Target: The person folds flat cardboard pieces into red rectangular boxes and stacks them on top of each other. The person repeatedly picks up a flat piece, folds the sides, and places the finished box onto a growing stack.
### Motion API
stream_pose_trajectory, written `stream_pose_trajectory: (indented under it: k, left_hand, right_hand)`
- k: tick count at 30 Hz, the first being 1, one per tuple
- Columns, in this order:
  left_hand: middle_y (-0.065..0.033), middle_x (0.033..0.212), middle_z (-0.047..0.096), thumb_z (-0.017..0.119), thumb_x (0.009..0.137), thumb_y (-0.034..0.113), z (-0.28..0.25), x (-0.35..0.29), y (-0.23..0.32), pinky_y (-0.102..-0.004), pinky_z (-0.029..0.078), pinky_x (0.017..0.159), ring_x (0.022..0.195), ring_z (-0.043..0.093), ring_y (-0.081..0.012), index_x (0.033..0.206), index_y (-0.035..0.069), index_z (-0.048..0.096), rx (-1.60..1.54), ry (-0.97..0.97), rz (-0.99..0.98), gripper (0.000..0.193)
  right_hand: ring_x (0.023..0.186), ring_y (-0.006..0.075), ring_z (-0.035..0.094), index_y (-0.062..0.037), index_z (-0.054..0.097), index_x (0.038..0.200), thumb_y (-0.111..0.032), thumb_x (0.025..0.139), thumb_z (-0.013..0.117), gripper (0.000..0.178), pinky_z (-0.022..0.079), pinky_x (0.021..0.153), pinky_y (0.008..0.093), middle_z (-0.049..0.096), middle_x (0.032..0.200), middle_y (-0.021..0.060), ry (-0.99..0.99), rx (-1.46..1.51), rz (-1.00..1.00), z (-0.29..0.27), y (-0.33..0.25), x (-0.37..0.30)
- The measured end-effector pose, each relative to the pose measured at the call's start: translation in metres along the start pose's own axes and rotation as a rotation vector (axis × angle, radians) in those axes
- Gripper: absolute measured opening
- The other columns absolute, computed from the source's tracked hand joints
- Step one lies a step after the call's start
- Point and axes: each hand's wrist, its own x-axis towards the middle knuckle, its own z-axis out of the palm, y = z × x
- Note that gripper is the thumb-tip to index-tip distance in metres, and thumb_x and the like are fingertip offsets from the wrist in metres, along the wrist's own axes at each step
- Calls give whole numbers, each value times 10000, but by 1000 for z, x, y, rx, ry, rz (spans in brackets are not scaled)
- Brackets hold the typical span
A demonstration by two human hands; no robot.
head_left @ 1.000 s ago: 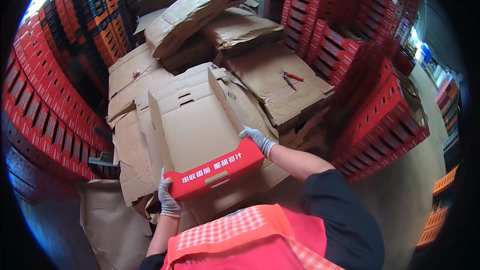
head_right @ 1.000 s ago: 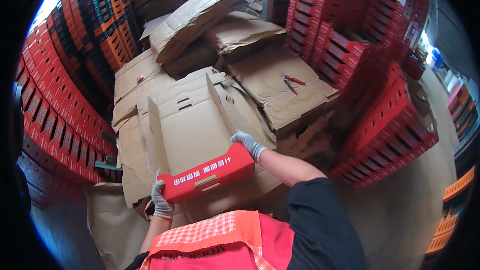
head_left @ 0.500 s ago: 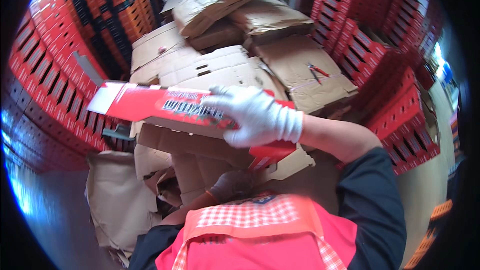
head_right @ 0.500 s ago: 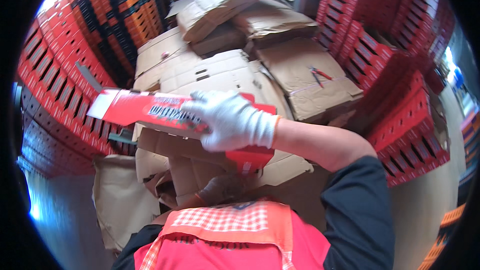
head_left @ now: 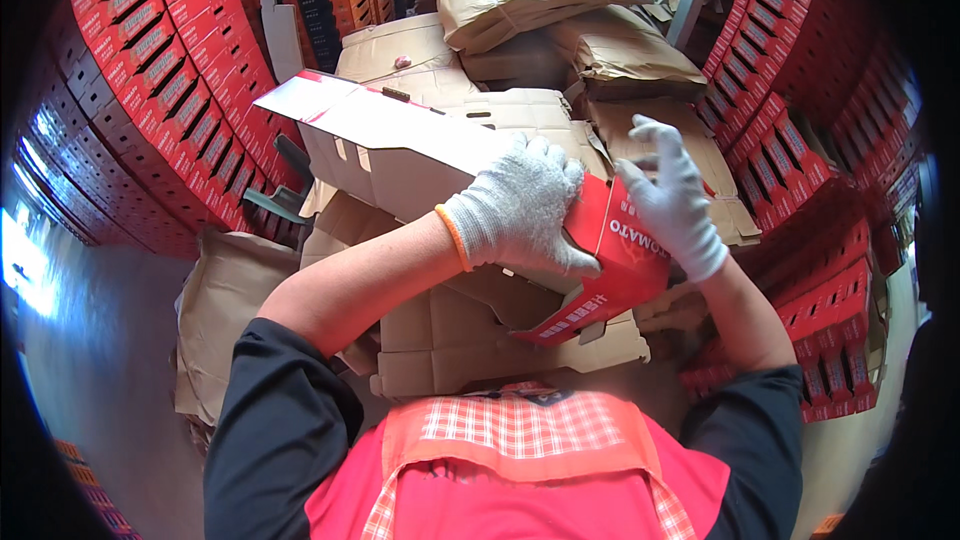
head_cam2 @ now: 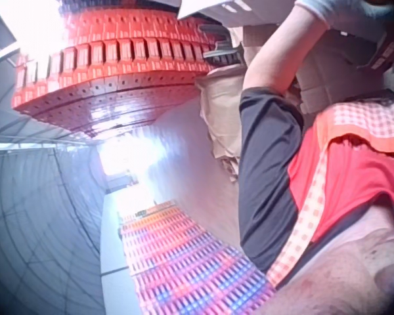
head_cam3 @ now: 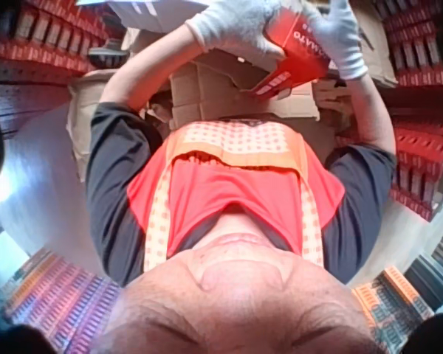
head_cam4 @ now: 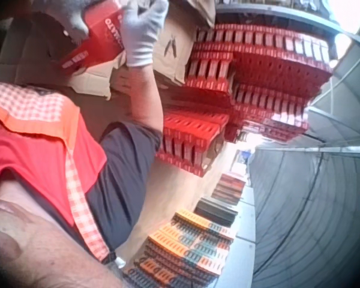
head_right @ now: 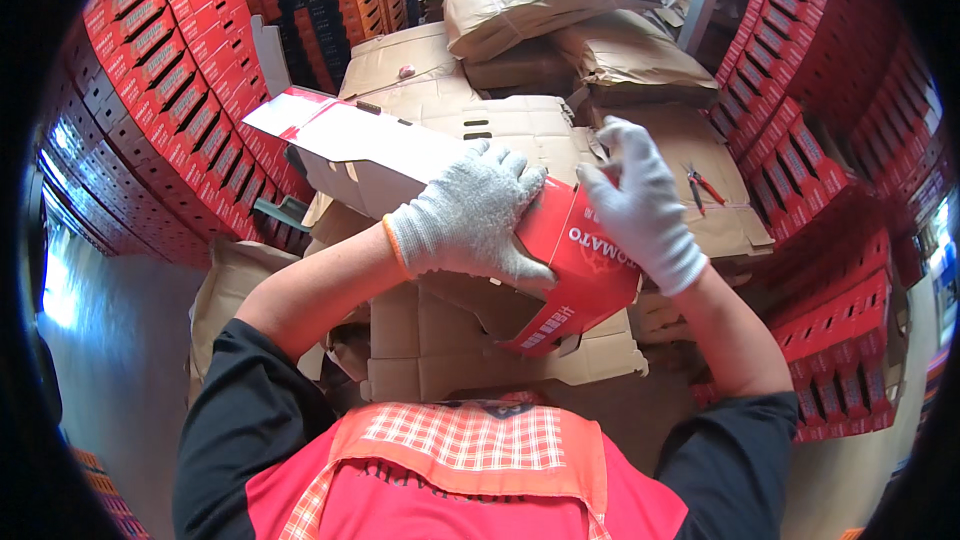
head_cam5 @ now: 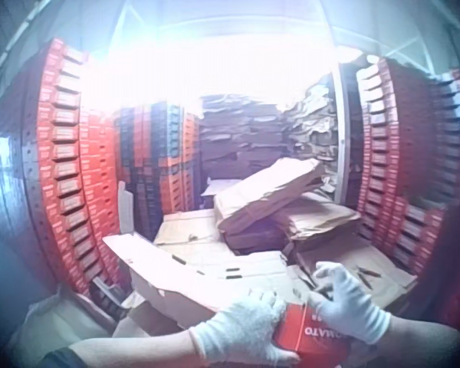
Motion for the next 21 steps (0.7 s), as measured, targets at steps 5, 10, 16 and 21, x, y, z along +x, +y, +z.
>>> stream_pose_trajectory:
  k: [5,10,16,21]
  left_hand:
    - [-191,953,598,716,586,745,3,-5,1,-427,442,925,957,581,-346,998,-58,614,-35,173,65,909]
    - [-195,955,597,713,607,663,3,-6,1,-412,439,919,955,578,-340,899,-38,622,-121,110,87,765]
    - [-205,972,595,726,615,696,4,-19,-2,-421,442,900,953,574,-345,913,-37,624,-140,101,-113,797]
    - [-249,1062,615,655,707,781,6,-37,-5,-444,464,922,983,604,-362,1132,-81,591,-240,124,-100,963]
  right_hand:
    - [557,250,621,-20,650,839,-192,905,674,185,504,564,357,625,644,143,-250,-223,-11,-35,7,-5]
    - [591,365,614,-41,570,691,-250,934,592,321,474,547,433,602,628,184,-463,-554,-359,-25,-4,13]
    - [786,395,658,-50,652,769,-294,918,495,326,510,717,484,683,803,187,-553,-608,-25,42,1,47]
    - [826,374,685,-58,733,853,-282,921,478,347,541,747,461,697,844,204,-807,-848,-152,56,4,52]
